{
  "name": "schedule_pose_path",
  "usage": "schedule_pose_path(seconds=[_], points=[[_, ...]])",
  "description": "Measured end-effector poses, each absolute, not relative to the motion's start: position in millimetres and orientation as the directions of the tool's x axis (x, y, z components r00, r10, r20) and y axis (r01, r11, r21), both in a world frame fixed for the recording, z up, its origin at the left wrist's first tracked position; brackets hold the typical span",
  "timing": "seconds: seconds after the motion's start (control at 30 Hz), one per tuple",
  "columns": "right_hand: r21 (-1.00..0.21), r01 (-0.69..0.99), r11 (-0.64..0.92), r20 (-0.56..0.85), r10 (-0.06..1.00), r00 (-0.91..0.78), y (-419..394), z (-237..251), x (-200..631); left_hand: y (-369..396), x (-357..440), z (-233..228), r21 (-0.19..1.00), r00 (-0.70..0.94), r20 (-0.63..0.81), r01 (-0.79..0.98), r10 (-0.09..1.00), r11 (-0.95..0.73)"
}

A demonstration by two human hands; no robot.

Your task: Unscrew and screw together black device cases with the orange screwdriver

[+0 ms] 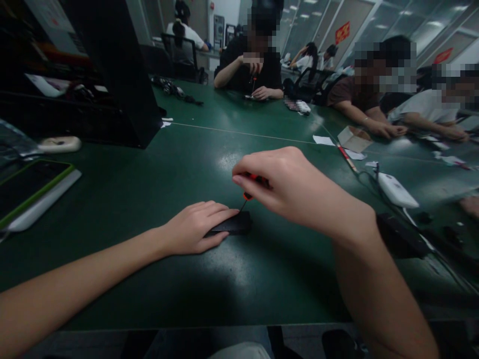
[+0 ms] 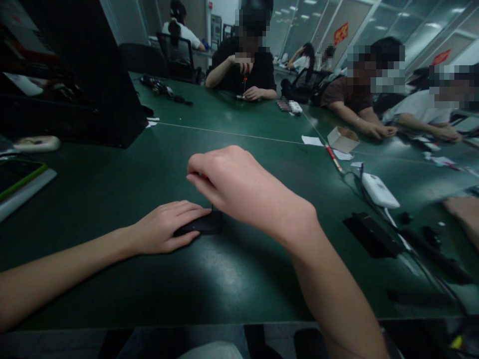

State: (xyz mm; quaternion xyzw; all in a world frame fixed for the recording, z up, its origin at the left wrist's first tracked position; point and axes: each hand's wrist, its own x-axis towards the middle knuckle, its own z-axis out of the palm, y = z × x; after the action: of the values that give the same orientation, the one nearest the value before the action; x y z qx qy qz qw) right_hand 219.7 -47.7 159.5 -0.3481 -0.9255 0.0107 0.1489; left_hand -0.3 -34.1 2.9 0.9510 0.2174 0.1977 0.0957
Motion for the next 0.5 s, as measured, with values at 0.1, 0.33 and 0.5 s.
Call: schedule_pose_path(seconds=[0.1,0.33,0.5], points=[[-0.142,0.631,0.763,0.304,0.640,-0.706,-46.3,154.8,218.6,-33.9,-0.3,3.1,0.274,0.827,0.338,0.369,0.448,-0.888],[-0.202,0.552,0.809,0.328,0.587,-0.740,-46.5,151.8,214.4,-33.6,-0.5,1.8,0.284,0.823,0.347,0.364,0.449,-0.887],[-0.280,0.512,0.812,0.350,0.583,-0.734,-41.4,148.6,212.1,-33.7,-1.2,2.0,0.290,0.820,0.358,0.358,0.447,-0.888]])
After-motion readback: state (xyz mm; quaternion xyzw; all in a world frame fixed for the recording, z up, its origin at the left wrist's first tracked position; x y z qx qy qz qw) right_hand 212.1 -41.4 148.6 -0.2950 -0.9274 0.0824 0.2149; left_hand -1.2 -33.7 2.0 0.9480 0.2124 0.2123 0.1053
